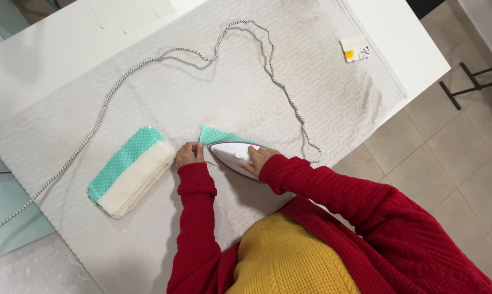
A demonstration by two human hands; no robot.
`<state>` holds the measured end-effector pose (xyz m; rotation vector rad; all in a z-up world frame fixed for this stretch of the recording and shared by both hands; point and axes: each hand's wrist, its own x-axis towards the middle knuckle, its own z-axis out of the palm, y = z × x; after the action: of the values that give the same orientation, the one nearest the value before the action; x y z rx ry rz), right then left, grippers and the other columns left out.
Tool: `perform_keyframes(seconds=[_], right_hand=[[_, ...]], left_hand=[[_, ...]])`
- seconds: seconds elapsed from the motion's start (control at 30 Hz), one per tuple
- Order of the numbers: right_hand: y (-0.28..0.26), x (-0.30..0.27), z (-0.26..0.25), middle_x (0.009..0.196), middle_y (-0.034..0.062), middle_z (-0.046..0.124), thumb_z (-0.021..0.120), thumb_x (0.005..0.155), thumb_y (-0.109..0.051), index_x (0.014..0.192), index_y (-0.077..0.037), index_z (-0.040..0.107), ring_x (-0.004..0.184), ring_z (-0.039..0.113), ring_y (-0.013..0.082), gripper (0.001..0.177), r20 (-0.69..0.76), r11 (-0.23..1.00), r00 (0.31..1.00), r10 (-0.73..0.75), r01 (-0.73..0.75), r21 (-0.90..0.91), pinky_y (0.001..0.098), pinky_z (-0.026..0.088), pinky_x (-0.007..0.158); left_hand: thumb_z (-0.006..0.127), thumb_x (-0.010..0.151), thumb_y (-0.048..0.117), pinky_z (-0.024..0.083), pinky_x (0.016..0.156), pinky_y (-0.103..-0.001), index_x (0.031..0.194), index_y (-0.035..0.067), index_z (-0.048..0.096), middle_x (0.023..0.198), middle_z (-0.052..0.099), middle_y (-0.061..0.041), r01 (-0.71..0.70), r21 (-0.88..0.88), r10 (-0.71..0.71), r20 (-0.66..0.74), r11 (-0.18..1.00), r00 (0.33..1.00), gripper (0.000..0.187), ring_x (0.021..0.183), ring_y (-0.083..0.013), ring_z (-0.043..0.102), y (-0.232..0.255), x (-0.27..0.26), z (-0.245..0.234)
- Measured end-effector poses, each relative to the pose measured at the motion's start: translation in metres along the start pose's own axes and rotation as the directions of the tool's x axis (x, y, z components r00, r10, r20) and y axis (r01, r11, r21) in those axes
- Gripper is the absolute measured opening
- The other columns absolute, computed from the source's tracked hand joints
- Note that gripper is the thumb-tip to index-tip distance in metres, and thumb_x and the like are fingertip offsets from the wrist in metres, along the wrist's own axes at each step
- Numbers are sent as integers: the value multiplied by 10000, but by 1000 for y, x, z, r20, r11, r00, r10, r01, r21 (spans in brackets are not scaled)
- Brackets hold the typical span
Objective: Ironing and folding small fabric strips on a workspace.
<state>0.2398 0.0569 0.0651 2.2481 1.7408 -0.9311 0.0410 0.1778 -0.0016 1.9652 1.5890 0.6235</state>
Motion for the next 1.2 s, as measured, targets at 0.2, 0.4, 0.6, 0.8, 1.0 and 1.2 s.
perform_keyframes(seconds=[0.2,0.4,0.6,0.8,1.0,1.2], right_hand=[[2,0,8,742,157,689,448,934,-706,1170,0,575,532,651,229,755,35,1000,999,29,-28,-8,391,560,423],[17,-20,-1,743,152,696,430,952,-706,1184,-4,578,547,654,220,754,84,998,996,22,-26,50,381,572,460],[54,-48,-12,807,165,715,413,958,-691,1204,-37,583,625,699,253,719,128,990,983,134,-140,33,423,600,539],[83,-65,-32,857,219,761,441,982,-605,1352,-47,535,675,747,295,675,182,965,950,254,-262,21,442,618,583],[69,-57,-64,808,255,738,492,1006,-627,1242,40,595,613,721,305,715,100,937,934,343,-347,29,428,605,491],[6,-43,-44,725,215,709,454,939,-637,1204,1,551,508,699,286,698,200,994,975,97,-104,24,427,594,402]], left_hand=[[766,903,201,539,720,-398,833,59,681,843,714,-67,-4,16,4,7,1000,1000,180,814,-251,651,-4,1,4],[763,904,176,530,722,-415,844,53,666,840,694,-78,-41,17,42,-14,999,999,167,805,-272,636,-2,0,2],[762,891,150,511,732,-444,845,58,645,835,670,-94,-82,-54,79,-55,995,995,155,801,-307,622,-1,-2,-2],[744,888,150,489,753,-461,825,88,610,817,644,-111,-150,-96,143,-74,984,987,161,822,-336,607,-27,1,20],[626,976,12,487,1021,-420,1318,63,555,1281,589,-146,-132,-186,91,-214,974,973,353,1208,-332,581,17,-36,-22],[674,909,115,220,1255,-544,1514,-14,332,1582,341,-187,-81,207,103,-98,975,990,707,1497,-377,303,16,-109,-28]])
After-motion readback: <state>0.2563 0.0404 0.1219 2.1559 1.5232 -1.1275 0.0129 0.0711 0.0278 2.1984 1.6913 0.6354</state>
